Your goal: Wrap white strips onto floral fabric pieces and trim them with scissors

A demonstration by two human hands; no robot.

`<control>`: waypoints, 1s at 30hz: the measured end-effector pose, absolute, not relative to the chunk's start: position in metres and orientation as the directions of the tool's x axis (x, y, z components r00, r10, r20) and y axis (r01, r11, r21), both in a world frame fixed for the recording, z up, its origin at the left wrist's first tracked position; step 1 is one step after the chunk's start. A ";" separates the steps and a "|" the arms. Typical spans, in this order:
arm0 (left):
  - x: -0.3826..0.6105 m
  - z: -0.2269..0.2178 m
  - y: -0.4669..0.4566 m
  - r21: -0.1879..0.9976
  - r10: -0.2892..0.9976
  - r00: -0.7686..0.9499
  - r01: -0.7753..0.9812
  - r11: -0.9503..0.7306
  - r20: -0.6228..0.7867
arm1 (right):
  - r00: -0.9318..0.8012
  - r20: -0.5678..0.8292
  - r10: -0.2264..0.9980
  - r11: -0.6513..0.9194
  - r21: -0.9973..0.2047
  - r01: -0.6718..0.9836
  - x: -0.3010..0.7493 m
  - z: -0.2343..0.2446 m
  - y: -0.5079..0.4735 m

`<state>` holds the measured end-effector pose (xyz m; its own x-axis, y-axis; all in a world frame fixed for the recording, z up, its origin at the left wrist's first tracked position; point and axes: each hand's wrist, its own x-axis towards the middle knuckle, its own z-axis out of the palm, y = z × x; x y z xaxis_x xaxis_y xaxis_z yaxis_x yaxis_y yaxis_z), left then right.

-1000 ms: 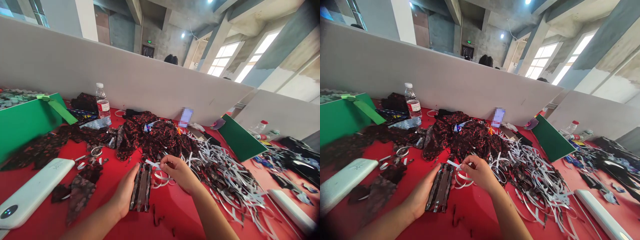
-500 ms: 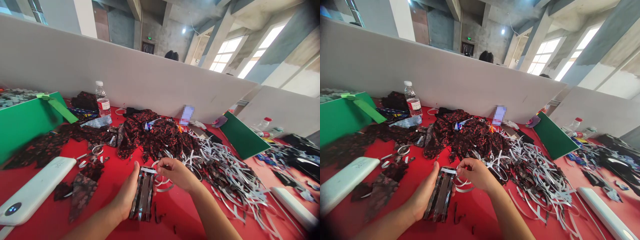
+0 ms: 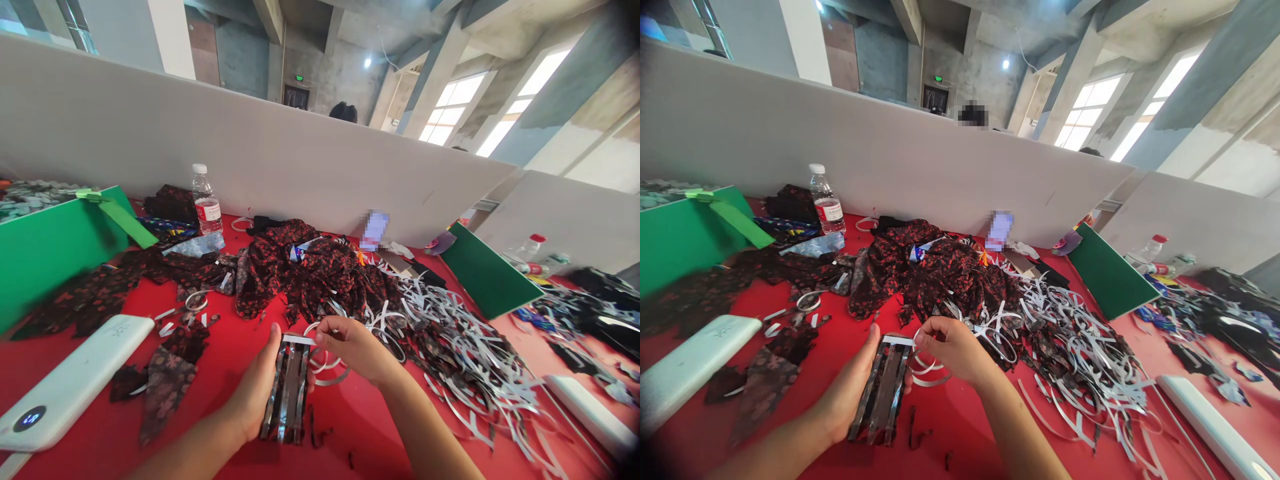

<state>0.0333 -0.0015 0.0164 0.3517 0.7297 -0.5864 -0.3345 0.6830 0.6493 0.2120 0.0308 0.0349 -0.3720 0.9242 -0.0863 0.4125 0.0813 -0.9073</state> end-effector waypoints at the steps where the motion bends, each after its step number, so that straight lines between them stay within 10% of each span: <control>1: 0.033 0.016 -0.001 0.644 0.726 0.354 -0.336 0.687 -0.590 | -0.375 -0.089 0.923 0.069 -0.919 0.389 0.213 0.036 0.030; 30: 0.036 0.022 -0.002 0.655 0.734 0.339 -0.333 0.678 -0.588 | -0.353 -0.047 0.934 0.146 -0.854 0.500 0.205 0.032 0.028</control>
